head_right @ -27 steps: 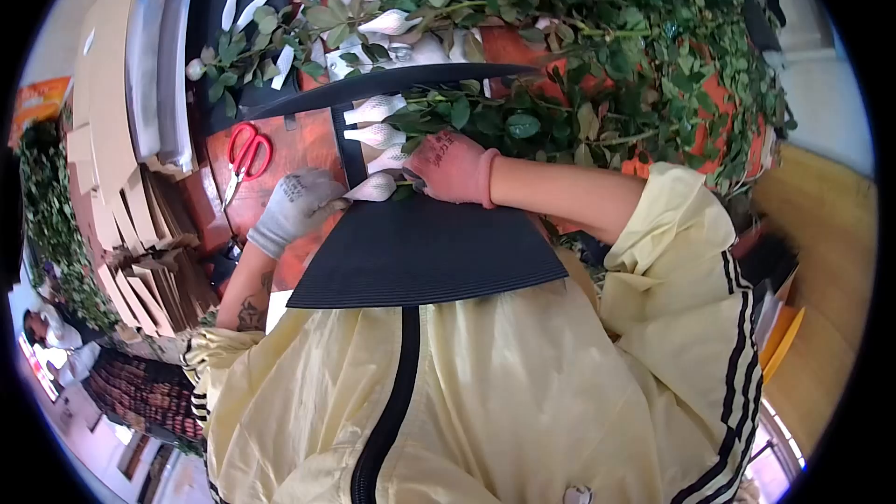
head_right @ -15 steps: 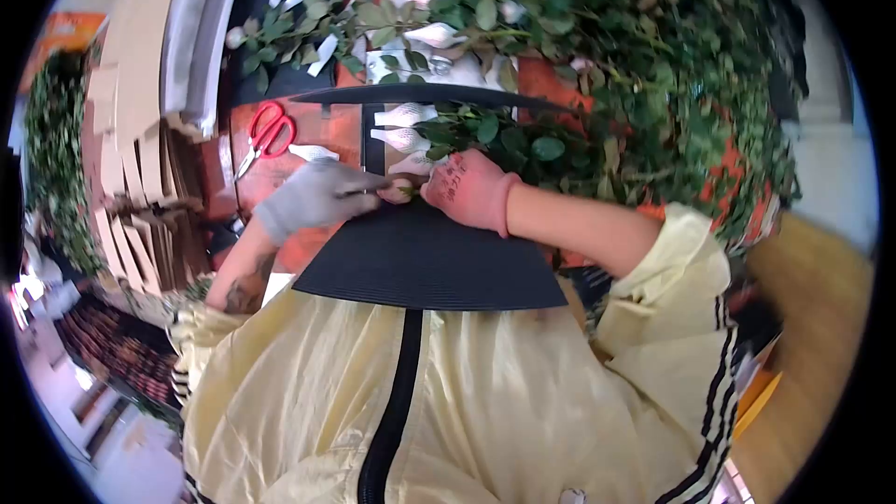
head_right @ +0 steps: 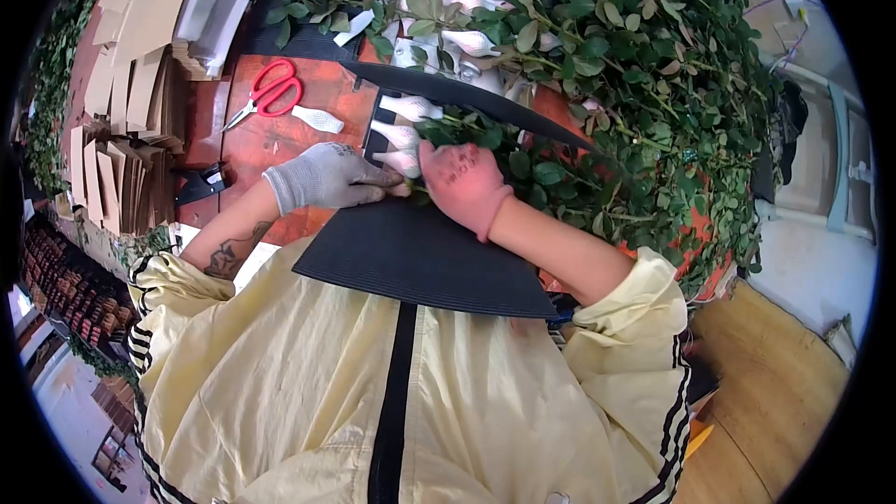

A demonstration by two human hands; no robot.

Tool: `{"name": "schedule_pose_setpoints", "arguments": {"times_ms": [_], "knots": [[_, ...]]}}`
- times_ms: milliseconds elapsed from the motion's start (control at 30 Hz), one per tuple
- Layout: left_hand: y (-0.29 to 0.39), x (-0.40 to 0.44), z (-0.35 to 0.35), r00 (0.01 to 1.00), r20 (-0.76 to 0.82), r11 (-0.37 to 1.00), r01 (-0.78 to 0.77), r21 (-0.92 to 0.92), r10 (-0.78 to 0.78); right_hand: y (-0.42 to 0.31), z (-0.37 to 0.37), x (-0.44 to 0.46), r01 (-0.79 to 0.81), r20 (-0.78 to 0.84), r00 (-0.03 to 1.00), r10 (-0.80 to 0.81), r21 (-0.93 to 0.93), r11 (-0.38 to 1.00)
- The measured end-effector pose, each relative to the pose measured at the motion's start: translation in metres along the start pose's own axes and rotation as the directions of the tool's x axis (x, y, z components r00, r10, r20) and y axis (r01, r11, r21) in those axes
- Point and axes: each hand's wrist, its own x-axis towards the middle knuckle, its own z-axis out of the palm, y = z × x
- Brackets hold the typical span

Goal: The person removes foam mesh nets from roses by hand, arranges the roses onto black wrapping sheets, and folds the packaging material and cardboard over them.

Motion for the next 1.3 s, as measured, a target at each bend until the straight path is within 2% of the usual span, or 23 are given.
{"name": "schedule_pose_setpoints", "arguments": {"times_ms": [33, 67, 167, 200, 267, 333, 400, 433, 467, 567, 733, 800, 833, 867, 900, 933, 1000, 1033, 1067, 1100, 1167, 1267, 1300], "knots": [[0.003, -0.001, -0.003, 0.999, 0.035, 1.0, 0.029, 0.008, -0.029, -0.002, 0.002, 0.002, 0.014, -0.099, 0.995, -0.01, 0.041, 0.999], [0.007, -0.001, -0.006, 0.996, 0.073, 0.998, 0.054, 0.018, -0.055, -0.003, 0.004, 0.004, 0.002, -0.093, 0.996, 0.001, 0.043, 0.999], [0.008, 0.003, -0.005, 0.996, 0.074, 0.998, 0.05, 0.039, -0.053, -0.006, 0.003, 0.013, -0.065, 0.279, 0.959, 0.051, 0.042, 0.997], [0.005, 0.002, -0.002, 0.998, 0.051, 0.998, 0.033, 0.05, -0.035, -0.008, 0.004, 0.009, -0.071, 0.28, 0.958, 0.057, 0.042, 0.997], [0.002, 0.0, -0.005, 1.0, 0.007, 0.992, 0.002, 0.124, -0.003, -0.007, 0.008, 0.002, 0.01, 0.178, 0.984, 0.013, -0.128, 0.992], [-0.001, 0.0, -0.008, 0.999, -0.024, 0.981, -0.027, 0.194, 0.032, -0.001, 0.013, -0.003, 0.044, 0.08, 0.996, -0.035, -0.107, 0.993], [-0.006, -0.001, -0.009, 0.927, -0.373, 0.942, 0.153, 0.299, -0.032, -0.003, 0.015, -0.002, 0.077, -0.021, 0.997, -0.079, -0.076, 0.994], [-0.009, 0.002, -0.007, 0.93, -0.363, 0.928, 0.077, 0.364, 0.065, -0.004, 0.011, 0.003, 0.072, 0.076, 0.995, -0.067, -0.07, 0.995], [-0.016, 0.008, 0.0, 0.93, -0.36, 0.928, 0.075, 0.364, 0.066, -0.003, 0.008, 0.007, 0.069, 0.175, 0.983, -0.056, -0.069, 0.995], [-0.039, 0.024, 0.012, 0.913, -0.294, 0.879, -0.124, 0.46, 0.282, 0.0, 0.008, 0.007, 0.052, 0.206, 0.978, -0.045, -0.029, 0.998], [-0.05, 0.017, -0.003, 0.864, -0.22, 0.819, -0.305, 0.487, 0.453, 0.008, 0.029, 0.0, 0.005, 0.047, 0.999, -0.006, 0.028, 1.0], [-0.064, -0.002, -0.008, 0.913, -0.201, 0.807, -0.19, 0.56, 0.355, 0.008, 0.038, -0.005, 0.047, -0.065, 0.997, -0.046, 0.018, 0.999], [-0.074, -0.013, -0.017, 0.903, -0.267, 0.839, -0.159, 0.521, 0.337, 0.006, 0.02, 0.0, -0.001, 0.084, 0.996, -0.005, 0.062, 0.998], [-0.077, -0.02, -0.023, 0.888, -0.339, 0.872, -0.123, 0.474, 0.31, 0.007, 0.02, -0.002, -0.029, 0.072, 0.997, 0.024, 0.076, 0.997], [-0.065, -0.026, -0.033, 0.927, -0.332, 0.891, -0.004, 0.455, 0.174, 0.008, 0.019, -0.004, 0.013, 0.093, 0.996, -0.019, 0.061, 0.998], [-0.049, -0.031, -0.042, 0.929, -0.326, 0.886, -0.004, 0.464, 0.175, 0.009, 0.018, -0.003, 0.072, 0.108, 0.991, -0.076, 0.043, 0.997], [-0.017, -0.034, -0.049, 0.892, -0.452, 0.858, 0.257, 0.444, -0.033, 0.003, 0.015, -0.002, 0.078, 0.099, 0.992, -0.082, 0.04, 0.996], [-0.01, -0.03, -0.044, 0.889, -0.449, 0.897, 0.122, 0.426, 0.092, 0.004, 0.015, 0.0, 0.068, 0.104, 0.992, -0.074, 0.066, 0.996], [-0.02, -0.02, -0.032, 0.874, -0.367, 0.894, -0.149, 0.423, 0.319, 0.005, 0.014, 0.001, 0.063, 0.114, 0.991, -0.073, 0.089, 0.994], [0.0, -0.01, -0.026, 0.837, -0.364, 0.865, -0.228, 0.446, 0.408, 0.004, 0.014, 0.002, 0.064, 0.118, 0.99, -0.072, 0.076, 0.995], [0.01, 0.013, -0.002, 0.818, -0.36, 0.886, -0.352, 0.303, 0.448, 0.006, 0.011, 0.0, 0.073, 0.15, 0.985, -0.08, 0.055, 0.996], [0.013, 0.014, 0.002, 0.952, -0.19, 0.932, -0.172, 0.319, 0.24, 0.013, -0.015, -0.001, 0.059, 0.215, 0.973, -0.082, 0.112, 0.992], [0.012, 0.015, 0.003, 0.949, -0.223, 0.94, -0.148, 0.306, 0.222, 0.014, -0.023, 0.0, -0.017, 0.153, 0.988, 0.004, 0.083, 0.996]]}}
